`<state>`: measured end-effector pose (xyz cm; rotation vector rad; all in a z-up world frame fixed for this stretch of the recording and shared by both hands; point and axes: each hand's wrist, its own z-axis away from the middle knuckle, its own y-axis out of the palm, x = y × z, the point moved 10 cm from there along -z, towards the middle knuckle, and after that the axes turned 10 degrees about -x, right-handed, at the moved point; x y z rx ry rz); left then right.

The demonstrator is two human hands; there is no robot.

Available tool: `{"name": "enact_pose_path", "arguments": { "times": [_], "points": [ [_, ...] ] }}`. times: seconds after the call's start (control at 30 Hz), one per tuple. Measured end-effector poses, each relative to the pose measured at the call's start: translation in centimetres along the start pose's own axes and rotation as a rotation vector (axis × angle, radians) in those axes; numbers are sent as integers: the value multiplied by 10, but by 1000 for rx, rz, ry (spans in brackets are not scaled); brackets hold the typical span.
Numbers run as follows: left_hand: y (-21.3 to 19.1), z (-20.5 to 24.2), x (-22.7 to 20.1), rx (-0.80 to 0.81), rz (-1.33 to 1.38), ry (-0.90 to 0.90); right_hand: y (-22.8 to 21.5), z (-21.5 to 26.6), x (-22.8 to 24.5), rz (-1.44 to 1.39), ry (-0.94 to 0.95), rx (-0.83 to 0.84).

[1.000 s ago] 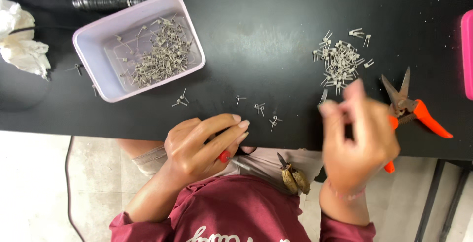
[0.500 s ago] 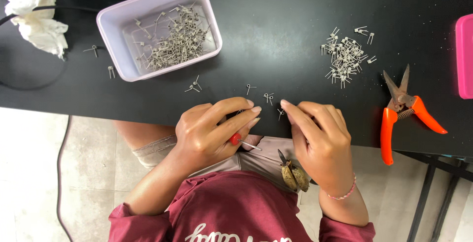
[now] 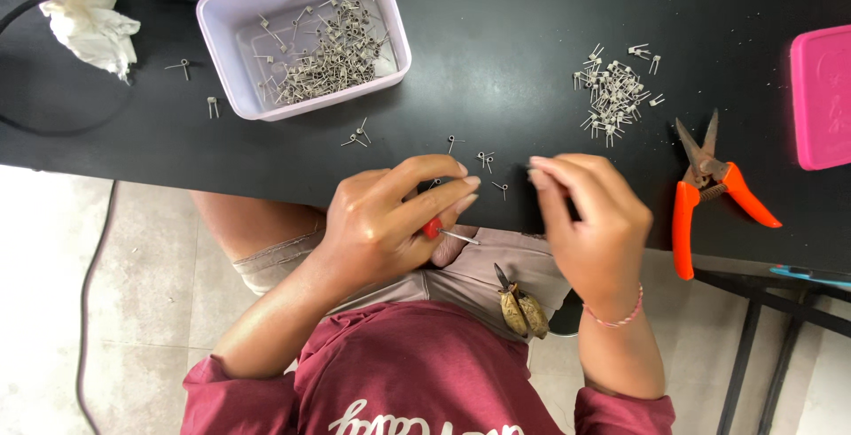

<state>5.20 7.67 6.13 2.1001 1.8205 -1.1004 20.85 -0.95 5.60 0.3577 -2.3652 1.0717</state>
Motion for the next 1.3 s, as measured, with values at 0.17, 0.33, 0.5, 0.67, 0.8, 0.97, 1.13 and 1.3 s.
{"name": "enact_pose_path", "arguments": {
  "times": [0.17, 0.33, 0.5, 0.67, 0.8, 0.97, 1.13, 1.3],
  "points": [
    [6, 5, -18, 42, 143, -89, -13, 36, -35, -401, 352, -102],
    [17, 9, -25, 69, 394, -349, -3, 103, -65, -1000, 614, -250],
    [29, 20, -38, 275, 530, -476, -3, 102, -35, -1243, 573, -153],
    [29, 31, -49, 326, 486, -438, -11, 101, -26, -1255, 491, -184],
    [27, 29, -55, 275, 440, -362, -21, 101, -23, -1200, 402, -223],
    [27, 30, -56, 261, 433, -347, -25, 103, -22, -1116, 396, -282],
    [28, 30, -57, 262, 428, -344, -22, 104, -25, -1127, 403, -272],
    [31, 31, -57, 293, 452, -347, -23, 104, -21, -1133, 394, -306]
  ]
}}
